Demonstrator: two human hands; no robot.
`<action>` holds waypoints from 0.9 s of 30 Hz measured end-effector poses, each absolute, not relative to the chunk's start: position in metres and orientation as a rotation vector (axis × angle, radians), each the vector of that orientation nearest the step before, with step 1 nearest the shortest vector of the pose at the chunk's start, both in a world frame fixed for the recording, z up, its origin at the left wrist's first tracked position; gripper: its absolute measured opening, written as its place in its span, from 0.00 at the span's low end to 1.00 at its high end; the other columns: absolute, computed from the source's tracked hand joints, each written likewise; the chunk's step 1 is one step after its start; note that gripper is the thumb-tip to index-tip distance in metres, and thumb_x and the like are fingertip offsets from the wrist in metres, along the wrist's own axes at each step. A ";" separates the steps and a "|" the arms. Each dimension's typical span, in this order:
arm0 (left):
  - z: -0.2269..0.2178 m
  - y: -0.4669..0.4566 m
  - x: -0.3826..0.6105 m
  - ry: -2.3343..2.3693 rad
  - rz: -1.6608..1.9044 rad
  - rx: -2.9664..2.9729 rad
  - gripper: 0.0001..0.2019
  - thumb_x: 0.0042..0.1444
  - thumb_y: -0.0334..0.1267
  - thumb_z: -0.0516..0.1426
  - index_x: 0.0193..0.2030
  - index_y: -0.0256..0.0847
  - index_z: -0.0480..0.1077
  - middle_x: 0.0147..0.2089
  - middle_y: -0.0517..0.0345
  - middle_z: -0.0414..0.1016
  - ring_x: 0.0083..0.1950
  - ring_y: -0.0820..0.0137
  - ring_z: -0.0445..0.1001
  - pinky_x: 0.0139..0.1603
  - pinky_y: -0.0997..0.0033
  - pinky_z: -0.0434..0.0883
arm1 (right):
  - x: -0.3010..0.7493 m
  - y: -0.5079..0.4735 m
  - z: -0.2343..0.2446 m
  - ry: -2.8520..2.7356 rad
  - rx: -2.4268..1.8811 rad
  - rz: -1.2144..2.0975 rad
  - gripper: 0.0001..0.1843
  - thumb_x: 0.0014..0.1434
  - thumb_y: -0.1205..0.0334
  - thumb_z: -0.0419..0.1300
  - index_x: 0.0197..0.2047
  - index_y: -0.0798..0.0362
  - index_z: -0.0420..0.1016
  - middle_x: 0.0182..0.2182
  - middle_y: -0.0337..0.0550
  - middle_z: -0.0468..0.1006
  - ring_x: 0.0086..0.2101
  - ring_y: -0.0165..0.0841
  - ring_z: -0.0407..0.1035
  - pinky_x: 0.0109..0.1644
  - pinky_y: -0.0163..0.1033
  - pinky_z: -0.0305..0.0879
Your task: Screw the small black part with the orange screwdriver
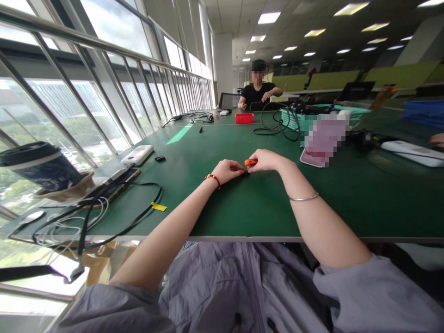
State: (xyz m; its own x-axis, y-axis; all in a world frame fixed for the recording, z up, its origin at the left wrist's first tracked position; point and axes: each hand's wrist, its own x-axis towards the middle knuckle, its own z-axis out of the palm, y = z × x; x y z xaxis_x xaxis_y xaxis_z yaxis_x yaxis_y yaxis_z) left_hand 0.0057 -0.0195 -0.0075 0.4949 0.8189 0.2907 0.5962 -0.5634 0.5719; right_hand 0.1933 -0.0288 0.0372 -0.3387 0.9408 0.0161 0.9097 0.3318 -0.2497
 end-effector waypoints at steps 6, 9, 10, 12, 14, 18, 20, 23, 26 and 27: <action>-0.008 -0.021 0.008 1.192 0.762 2.393 0.10 0.49 0.39 0.61 0.37 0.40 0.78 0.36 0.57 0.81 0.39 0.67 0.77 0.43 0.70 0.73 | 0.195 -0.031 0.037 -2.376 -1.653 0.223 0.12 0.45 0.54 0.62 0.31 0.52 0.77 0.24 0.37 0.74 0.27 0.29 0.64 0.29 0.34 0.53; -0.008 -0.021 0.008 1.199 0.762 2.400 0.10 0.49 0.39 0.60 0.37 0.40 0.78 0.36 0.57 0.81 0.39 0.68 0.76 0.43 0.71 0.73 | 0.195 -0.034 0.043 -2.112 -1.543 -0.031 0.14 0.52 0.51 0.58 0.35 0.51 0.77 0.29 0.41 0.76 0.30 0.32 0.67 0.31 0.34 0.56; -0.008 -0.021 0.008 1.199 0.762 2.402 0.10 0.50 0.39 0.60 0.37 0.40 0.78 0.37 0.57 0.81 0.39 0.68 0.76 0.42 0.71 0.73 | 0.194 -0.035 0.046 -2.009 -1.496 -0.090 0.15 0.54 0.49 0.56 0.36 0.51 0.76 0.30 0.42 0.77 0.31 0.33 0.68 0.32 0.35 0.57; -0.007 -0.022 0.008 1.199 0.761 2.412 0.10 0.50 0.39 0.60 0.37 0.39 0.78 0.37 0.56 0.81 0.39 0.68 0.76 0.42 0.71 0.72 | 0.191 -0.037 0.051 -1.826 -1.440 -0.128 0.19 0.58 0.47 0.52 0.37 0.52 0.75 0.30 0.45 0.77 0.31 0.34 0.68 0.33 0.35 0.59; -0.007 -0.023 0.009 1.201 0.754 2.426 0.10 0.50 0.38 0.60 0.38 0.39 0.78 0.38 0.56 0.81 0.39 0.68 0.76 0.42 0.71 0.73 | 0.187 -0.040 0.056 -1.703 -1.428 -0.106 0.23 0.61 0.46 0.48 0.38 0.54 0.75 0.30 0.47 0.77 0.32 0.35 0.69 0.35 0.36 0.62; -0.006 -0.026 0.011 1.232 0.751 2.445 0.12 0.49 0.37 0.60 0.42 0.40 0.77 0.38 0.57 0.80 0.40 0.68 0.76 0.43 0.70 0.73 | 0.182 -0.044 0.060 -1.576 -1.469 -0.062 0.23 0.63 0.48 0.45 0.38 0.55 0.75 0.30 0.49 0.77 0.34 0.37 0.72 0.38 0.38 0.64; -0.006 -0.026 0.012 1.254 0.751 2.450 0.14 0.49 0.39 0.61 0.43 0.40 0.77 0.39 0.57 0.80 0.40 0.67 0.76 0.44 0.70 0.73 | 0.181 -0.045 0.060 -1.540 -1.501 -0.045 0.21 0.62 0.51 0.46 0.37 0.56 0.74 0.31 0.50 0.77 0.35 0.38 0.72 0.39 0.38 0.65; -0.007 -0.027 0.013 1.273 0.745 2.469 0.14 0.50 0.42 0.61 0.43 0.40 0.77 0.39 0.56 0.80 0.40 0.67 0.76 0.43 0.69 0.73 | 0.184 -0.041 0.058 -1.535 -1.541 -0.020 0.20 0.62 0.54 0.45 0.37 0.56 0.74 0.32 0.50 0.77 0.35 0.37 0.72 0.39 0.38 0.65; -0.008 -0.027 0.014 1.277 0.738 2.498 0.12 0.51 0.41 0.60 0.41 0.41 0.78 0.39 0.57 0.79 0.40 0.67 0.75 0.42 0.70 0.72 | 0.186 -0.035 0.054 -1.496 -1.475 0.017 0.17 0.60 0.54 0.46 0.32 0.55 0.72 0.27 0.48 0.75 0.32 0.37 0.71 0.37 0.39 0.66; -0.008 -0.027 0.014 1.275 0.736 2.507 0.12 0.51 0.41 0.60 0.41 0.41 0.78 0.39 0.57 0.79 0.40 0.68 0.75 0.42 0.70 0.72 | 0.186 -0.032 0.052 -1.458 -1.423 0.032 0.16 0.58 0.54 0.49 0.29 0.54 0.71 0.25 0.46 0.74 0.30 0.37 0.71 0.36 0.40 0.66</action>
